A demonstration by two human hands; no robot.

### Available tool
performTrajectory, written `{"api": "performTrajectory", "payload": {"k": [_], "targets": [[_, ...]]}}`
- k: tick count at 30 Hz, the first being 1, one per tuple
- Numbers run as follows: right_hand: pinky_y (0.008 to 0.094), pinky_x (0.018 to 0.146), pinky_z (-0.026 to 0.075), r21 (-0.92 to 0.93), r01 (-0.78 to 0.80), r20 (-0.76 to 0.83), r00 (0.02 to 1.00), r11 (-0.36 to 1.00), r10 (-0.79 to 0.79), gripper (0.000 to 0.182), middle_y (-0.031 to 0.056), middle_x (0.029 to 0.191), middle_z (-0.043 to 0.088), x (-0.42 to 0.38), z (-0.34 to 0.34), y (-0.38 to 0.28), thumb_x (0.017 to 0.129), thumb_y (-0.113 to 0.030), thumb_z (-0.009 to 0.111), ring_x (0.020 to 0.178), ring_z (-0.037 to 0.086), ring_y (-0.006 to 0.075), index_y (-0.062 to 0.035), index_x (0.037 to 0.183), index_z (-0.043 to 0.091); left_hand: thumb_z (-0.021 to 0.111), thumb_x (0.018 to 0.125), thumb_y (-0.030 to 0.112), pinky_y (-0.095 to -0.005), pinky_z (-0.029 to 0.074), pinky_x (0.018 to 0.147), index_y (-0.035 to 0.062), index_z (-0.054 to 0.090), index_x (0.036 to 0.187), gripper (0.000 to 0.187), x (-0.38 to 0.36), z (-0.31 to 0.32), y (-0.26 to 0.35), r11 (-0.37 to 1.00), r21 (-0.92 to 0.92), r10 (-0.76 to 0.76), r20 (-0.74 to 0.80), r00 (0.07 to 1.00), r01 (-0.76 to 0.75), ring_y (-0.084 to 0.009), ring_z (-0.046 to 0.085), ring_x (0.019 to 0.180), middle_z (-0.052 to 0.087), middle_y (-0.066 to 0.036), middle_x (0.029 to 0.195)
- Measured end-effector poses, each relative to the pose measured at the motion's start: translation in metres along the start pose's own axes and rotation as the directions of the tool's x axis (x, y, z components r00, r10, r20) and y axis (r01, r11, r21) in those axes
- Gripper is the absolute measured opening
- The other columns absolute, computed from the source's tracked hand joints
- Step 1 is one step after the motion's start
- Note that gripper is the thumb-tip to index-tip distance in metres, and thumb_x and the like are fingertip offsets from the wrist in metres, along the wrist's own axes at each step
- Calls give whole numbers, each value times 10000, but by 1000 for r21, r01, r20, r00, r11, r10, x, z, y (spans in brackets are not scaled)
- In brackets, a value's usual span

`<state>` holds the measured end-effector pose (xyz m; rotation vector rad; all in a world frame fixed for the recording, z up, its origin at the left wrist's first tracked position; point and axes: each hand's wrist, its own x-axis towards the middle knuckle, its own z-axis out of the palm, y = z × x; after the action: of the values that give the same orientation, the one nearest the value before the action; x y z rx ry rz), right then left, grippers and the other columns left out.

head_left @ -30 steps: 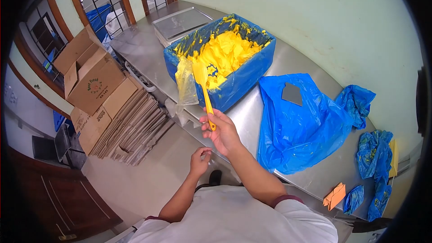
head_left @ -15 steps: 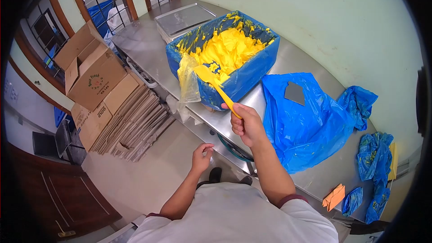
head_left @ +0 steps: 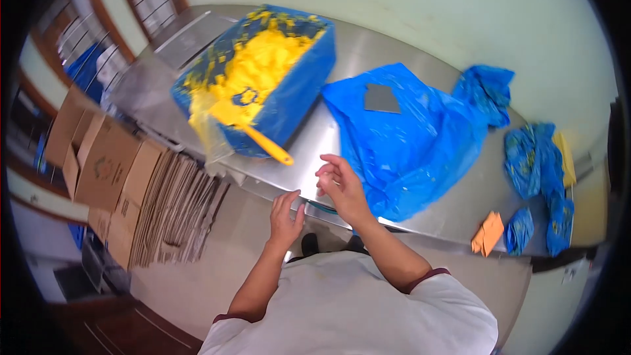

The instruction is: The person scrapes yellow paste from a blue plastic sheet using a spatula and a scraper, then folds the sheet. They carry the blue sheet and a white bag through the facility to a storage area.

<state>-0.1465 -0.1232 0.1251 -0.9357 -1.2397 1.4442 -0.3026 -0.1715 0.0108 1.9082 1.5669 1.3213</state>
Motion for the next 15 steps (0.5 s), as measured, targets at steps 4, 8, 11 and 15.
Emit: {"api": "performTrajectory", "payload": {"k": [4,8,11,15], "targets": [[232,680,477,-79,30,-373,926,996,-57,237,37,894,572,-74,-76,20,925,-104,566,766,547,90,-24,1146,543,704,732,65,-401,434,914,36,491,1249,559,54,36,26,982,-28,189,114,975,-187,-358,548,1041,545,-175,1182],[237,683,479,92,-290,-550,783,953,291,152,38,827,609,-174,-122,55,923,-96,564,731,567,97,-2,1042,576,720,765,161,-385,497,850,94,314,1421,775,103,92,61,902,-243,-274,321,907,358,-314,579,1040,511,-211,1250],[276,737,504,273,-453,-472,706,849,528,172,80,920,637,-223,-126,98,934,-114,553,818,598,134,2,1059,574,675,764,69,-332,487,846,128,410,1367,662,100,141,48,949,-217,-98,486,868,229,-262,611,993,616,-184,1128],[303,890,472,325,-304,-453,781,896,430,503,100,1132,585,-230,-116,101,824,-157,710,1008,573,181,3,1237,471,628,780,36,-306,475,828,69,564,1198,424,22,147,123,770,-210,-176,837,518,602,-146,596,949,639,-102,1033]]}}
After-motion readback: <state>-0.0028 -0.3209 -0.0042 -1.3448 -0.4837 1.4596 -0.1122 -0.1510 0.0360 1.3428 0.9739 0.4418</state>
